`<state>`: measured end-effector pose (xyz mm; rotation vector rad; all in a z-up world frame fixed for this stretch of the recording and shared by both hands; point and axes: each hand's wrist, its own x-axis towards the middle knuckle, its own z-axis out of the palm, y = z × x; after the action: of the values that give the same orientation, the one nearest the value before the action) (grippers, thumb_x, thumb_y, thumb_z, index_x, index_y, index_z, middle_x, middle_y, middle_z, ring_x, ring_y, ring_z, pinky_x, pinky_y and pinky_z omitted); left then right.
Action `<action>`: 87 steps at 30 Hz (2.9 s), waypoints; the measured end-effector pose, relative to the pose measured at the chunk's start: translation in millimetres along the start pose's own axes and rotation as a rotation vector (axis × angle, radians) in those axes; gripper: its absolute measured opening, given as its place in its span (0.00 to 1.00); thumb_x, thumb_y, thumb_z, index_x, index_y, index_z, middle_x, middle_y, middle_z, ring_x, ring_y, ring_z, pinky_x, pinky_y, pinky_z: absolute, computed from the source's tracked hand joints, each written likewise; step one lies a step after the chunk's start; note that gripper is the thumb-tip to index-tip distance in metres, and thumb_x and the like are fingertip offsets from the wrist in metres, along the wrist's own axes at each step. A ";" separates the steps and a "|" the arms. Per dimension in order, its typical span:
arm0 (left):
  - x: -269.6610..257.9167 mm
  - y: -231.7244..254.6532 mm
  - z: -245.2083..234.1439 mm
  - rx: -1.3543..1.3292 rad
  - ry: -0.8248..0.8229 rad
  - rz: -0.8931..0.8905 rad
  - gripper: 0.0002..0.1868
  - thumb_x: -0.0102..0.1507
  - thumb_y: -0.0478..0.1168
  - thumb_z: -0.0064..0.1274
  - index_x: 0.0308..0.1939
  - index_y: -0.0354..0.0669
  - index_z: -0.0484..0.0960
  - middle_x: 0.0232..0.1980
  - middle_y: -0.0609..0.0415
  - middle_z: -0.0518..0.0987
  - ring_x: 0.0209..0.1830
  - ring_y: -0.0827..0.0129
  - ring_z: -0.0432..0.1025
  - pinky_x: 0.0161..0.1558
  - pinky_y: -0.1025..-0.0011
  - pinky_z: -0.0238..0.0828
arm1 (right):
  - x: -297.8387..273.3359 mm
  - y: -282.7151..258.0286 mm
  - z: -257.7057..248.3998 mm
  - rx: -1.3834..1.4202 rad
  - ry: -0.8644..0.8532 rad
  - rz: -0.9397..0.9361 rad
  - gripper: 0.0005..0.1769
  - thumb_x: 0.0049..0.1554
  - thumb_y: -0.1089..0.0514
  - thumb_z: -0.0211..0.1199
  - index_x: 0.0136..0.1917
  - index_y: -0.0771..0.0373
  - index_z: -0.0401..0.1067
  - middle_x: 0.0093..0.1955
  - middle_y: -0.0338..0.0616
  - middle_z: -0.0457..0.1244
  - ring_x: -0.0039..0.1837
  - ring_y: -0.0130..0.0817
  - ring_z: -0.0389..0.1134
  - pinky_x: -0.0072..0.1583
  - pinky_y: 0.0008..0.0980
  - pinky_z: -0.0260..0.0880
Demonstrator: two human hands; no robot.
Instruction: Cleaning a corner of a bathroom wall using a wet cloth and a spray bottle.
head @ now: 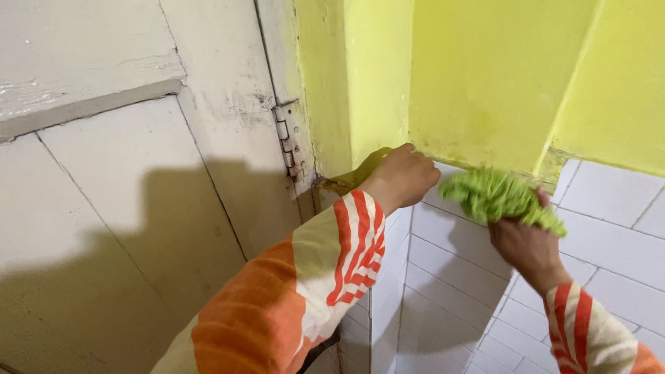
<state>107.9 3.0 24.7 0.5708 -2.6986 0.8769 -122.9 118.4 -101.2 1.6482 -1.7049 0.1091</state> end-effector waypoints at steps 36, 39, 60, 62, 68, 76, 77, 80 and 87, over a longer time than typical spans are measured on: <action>-52.4 -10.2 34.9 -0.235 0.214 -0.037 0.09 0.58 0.32 0.48 0.38 0.42 0.83 0.43 0.49 0.82 0.49 0.56 0.77 0.50 0.58 0.74 | -13.9 -109.6 155.3 -0.106 0.071 -0.112 0.20 0.57 0.52 0.52 0.62 0.47 0.73 0.70 0.51 0.65 0.72 0.50 0.66 0.69 0.45 0.58; -55.2 -10.7 32.1 -0.366 0.135 -0.152 0.08 0.60 0.31 0.46 0.39 0.41 0.80 0.45 0.49 0.80 0.49 0.55 0.76 0.48 0.57 0.74 | -63.6 -120.1 201.4 -0.322 0.029 -0.281 0.29 0.57 0.51 0.50 0.70 0.56 0.72 0.71 0.50 0.63 0.70 0.42 0.63 0.74 0.41 0.57; -72.6 -10.0 8.0 -0.630 0.176 -0.229 0.16 0.61 0.30 0.46 0.49 0.42 0.83 0.52 0.49 0.82 0.53 0.53 0.77 0.53 0.56 0.73 | -88.8 -62.7 170.6 -0.355 -0.157 -0.390 0.24 0.61 0.55 0.49 0.69 0.61 0.67 0.64 0.53 0.66 0.62 0.45 0.68 0.74 0.47 0.51; -84.9 -10.2 4.0 -0.743 0.153 -0.316 0.16 0.63 0.32 0.45 0.53 0.42 0.81 0.52 0.47 0.82 0.53 0.53 0.77 0.55 0.56 0.73 | -134.9 -92.5 237.6 -0.068 -0.217 -0.376 0.24 0.60 0.62 0.49 0.70 0.58 0.65 0.65 0.49 0.65 0.65 0.39 0.67 0.77 0.39 0.54; -125.9 -16.7 -34.4 -0.623 0.314 -0.231 0.14 0.62 0.40 0.55 0.50 0.37 0.80 0.50 0.47 0.82 0.50 0.53 0.77 0.47 0.58 0.73 | -87.7 -101.7 186.7 0.017 -0.157 -0.016 0.29 0.58 0.49 0.52 0.73 0.49 0.65 0.71 0.49 0.61 0.75 0.43 0.60 0.69 0.37 0.52; -157.0 -30.6 -15.6 -0.729 0.436 -0.142 0.09 0.61 0.34 0.62 0.45 0.40 0.85 0.50 0.49 0.84 0.52 0.57 0.78 0.56 0.63 0.75 | 67.2 -113.4 62.3 1.061 0.303 -0.019 0.32 0.64 0.53 0.51 0.76 0.70 0.54 0.75 0.66 0.54 0.78 0.62 0.50 0.79 0.51 0.40; -159.8 -31.9 -9.2 -0.733 0.458 -0.112 0.10 0.61 0.33 0.60 0.47 0.40 0.86 0.53 0.48 0.85 0.54 0.56 0.78 0.58 0.63 0.74 | 70.2 -122.3 74.0 1.280 0.319 0.032 0.32 0.66 0.52 0.48 0.77 0.72 0.50 0.75 0.66 0.53 0.77 0.59 0.52 0.77 0.44 0.46; -157.3 -23.3 -5.2 -0.667 0.480 -0.188 0.09 0.61 0.33 0.60 0.46 0.41 0.87 0.53 0.50 0.85 0.56 0.58 0.79 0.63 0.61 0.71 | 40.4 -186.0 93.5 1.560 0.337 0.229 0.29 0.70 0.53 0.45 0.77 0.74 0.51 0.77 0.61 0.52 0.77 0.52 0.50 0.75 0.42 0.45; -162.2 -20.3 -5.2 -0.759 0.438 -0.310 0.08 0.63 0.33 0.60 0.46 0.42 0.87 0.54 0.52 0.85 0.56 0.60 0.78 0.59 0.66 0.74 | -16.2 -279.7 168.0 1.852 0.131 0.747 0.28 0.70 0.49 0.41 0.74 0.70 0.57 0.73 0.52 0.57 0.72 0.43 0.57 0.72 0.39 0.52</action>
<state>262.2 37.8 -17.0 0.5129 -2.2084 -0.1173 49.5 -5.5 -349.5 1.6461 -1.9556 2.6760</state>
